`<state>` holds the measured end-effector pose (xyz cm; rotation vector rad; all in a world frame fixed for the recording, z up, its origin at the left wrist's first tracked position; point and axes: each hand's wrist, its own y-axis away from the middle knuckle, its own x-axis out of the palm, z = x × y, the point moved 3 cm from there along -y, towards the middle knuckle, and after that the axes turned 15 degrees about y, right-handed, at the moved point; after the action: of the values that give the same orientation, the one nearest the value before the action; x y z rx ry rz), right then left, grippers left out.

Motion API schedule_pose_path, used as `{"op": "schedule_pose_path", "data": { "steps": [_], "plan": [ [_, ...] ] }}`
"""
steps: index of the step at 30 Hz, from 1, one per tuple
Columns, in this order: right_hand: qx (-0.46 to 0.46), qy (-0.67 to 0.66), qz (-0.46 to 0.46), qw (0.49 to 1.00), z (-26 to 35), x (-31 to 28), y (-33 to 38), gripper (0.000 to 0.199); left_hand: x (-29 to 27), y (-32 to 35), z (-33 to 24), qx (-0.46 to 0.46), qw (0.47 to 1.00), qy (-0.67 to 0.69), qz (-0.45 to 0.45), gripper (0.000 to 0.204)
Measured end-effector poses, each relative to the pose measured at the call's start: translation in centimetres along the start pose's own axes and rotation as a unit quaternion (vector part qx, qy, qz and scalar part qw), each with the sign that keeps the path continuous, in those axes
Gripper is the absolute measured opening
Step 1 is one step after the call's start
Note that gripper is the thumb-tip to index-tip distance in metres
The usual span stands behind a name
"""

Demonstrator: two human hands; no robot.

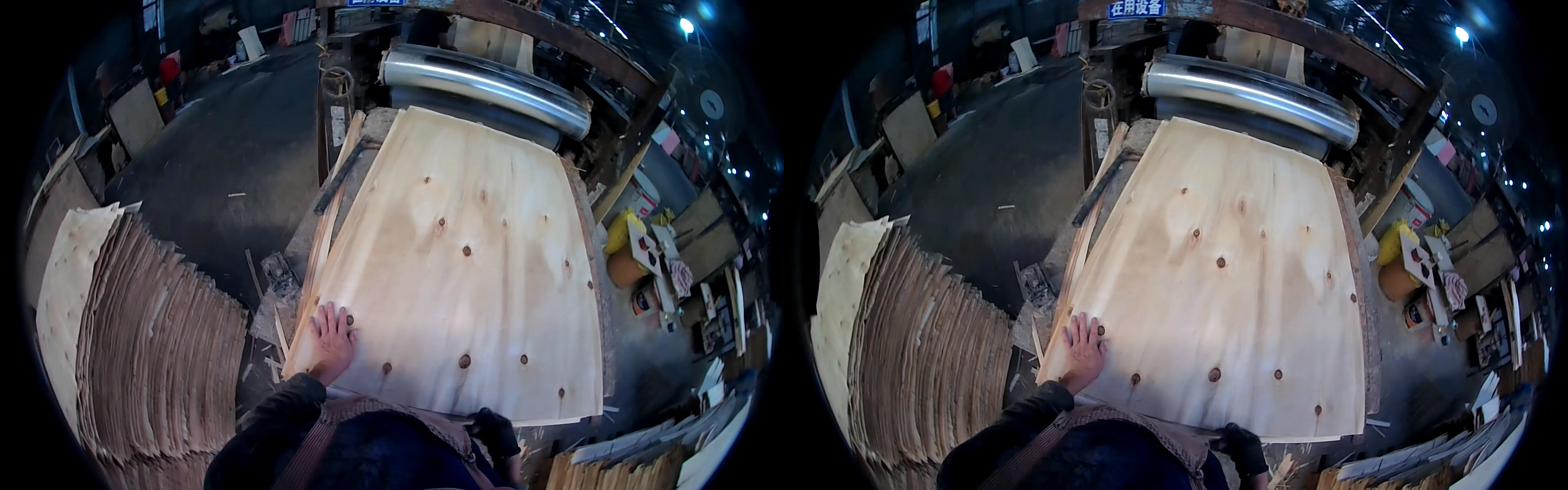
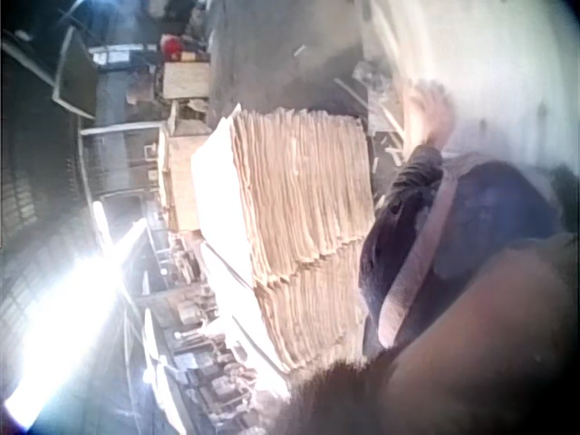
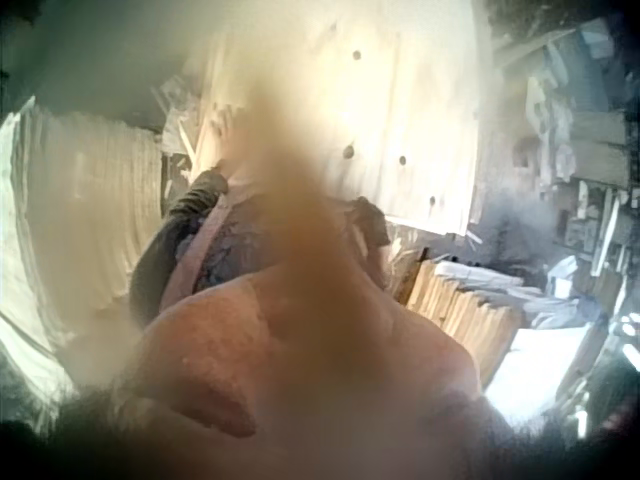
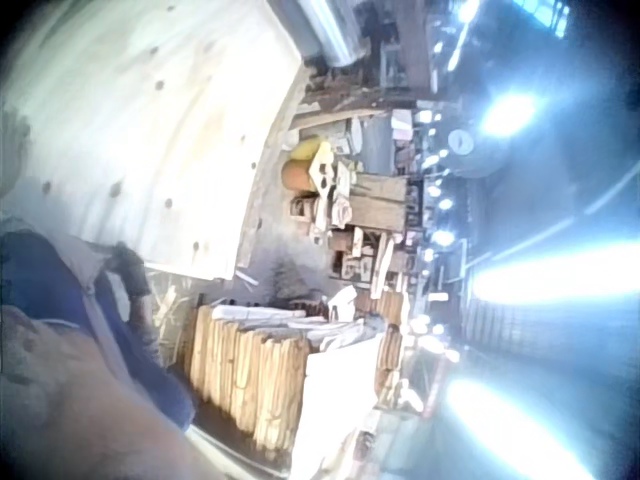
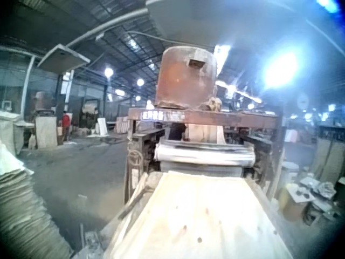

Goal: The person glues and stacks sheets of wood veneer by feeding them through an industrial roller machine and then placing them onto a large stack.

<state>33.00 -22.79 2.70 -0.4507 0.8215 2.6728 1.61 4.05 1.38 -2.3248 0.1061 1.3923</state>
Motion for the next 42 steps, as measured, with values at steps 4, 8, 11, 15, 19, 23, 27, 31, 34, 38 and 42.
{"op": "schedule_pose_path", "data": {
  "steps": [4,8,11,15,19,23,27,31,34,38,42],
  "plan": [
    [-0.304,0.269,-0.151,0.901,5.8,-1.8,-1.8,0.030,-0.5,0.1,-0.5,-0.004,1.000,-0.009,0.006,0.060],
    [-0.205,-0.172,0.070,0.961,8.2,0.3,-4.8,0.046,-1.0,-0.1,-0.4,-0.013,1.000,0.025,-0.001,0.056],
    [-0.140,-0.252,0.206,0.935,10.2,2.4,-6.0,0.052,-1.8,-0.3,0.5,-0.049,0.987,0.149,-0.015,0.055],
    [-0.158,-0.161,0.279,0.933,12.5,4.3,-7.5,0.051,-5.0,2.2,2.6,-0.122,0.974,0.166,-0.092,0.053],
    [-0.129,-0.146,0.383,0.903,14.1,6.7,-10.1,0.046,-10.9,8.1,6.2,-0.234,0.959,0.044,-0.151,0.053],
    [-0.115,-0.138,0.453,0.873,15.8,10.7,-11.5,0.045,-19.4,16.1,10.5,-0.315,0.917,-0.100,-0.224,0.057],
    [-0.135,-0.117,0.483,0.857,17.8,15.7,-10.6,0.044,-29.1,23.1,14.9,-0.364,0.864,-0.211,-0.275,0.062],
    [-0.156,-0.096,0.494,0.850,19.5,22.0,-7.8,0.043,-38.8,27.8,20.9,-0.387,0.817,-0.306,-0.298,0.068],
    [-0.165,-0.080,0.505,0.843,20.7,28.6,-4.7,0.043,-45.5,30.4,26.7,-0.402,0.797,-0.350,-0.284,0.075],
    [-0.177,-0.061,0.531,0.826,22.7,38.1,-1.0,0.042,-51.4,32.6,33.8,-0.396,0.796,-0.387,-0.245,0.075],
    [-0.151,-0.049,0.605,0.781,24.5,46.7,1.9,0.041,-54.4,34.4,38.1,-0.388,0.808,-0.405,-0.182,0.070]
  ]
}}
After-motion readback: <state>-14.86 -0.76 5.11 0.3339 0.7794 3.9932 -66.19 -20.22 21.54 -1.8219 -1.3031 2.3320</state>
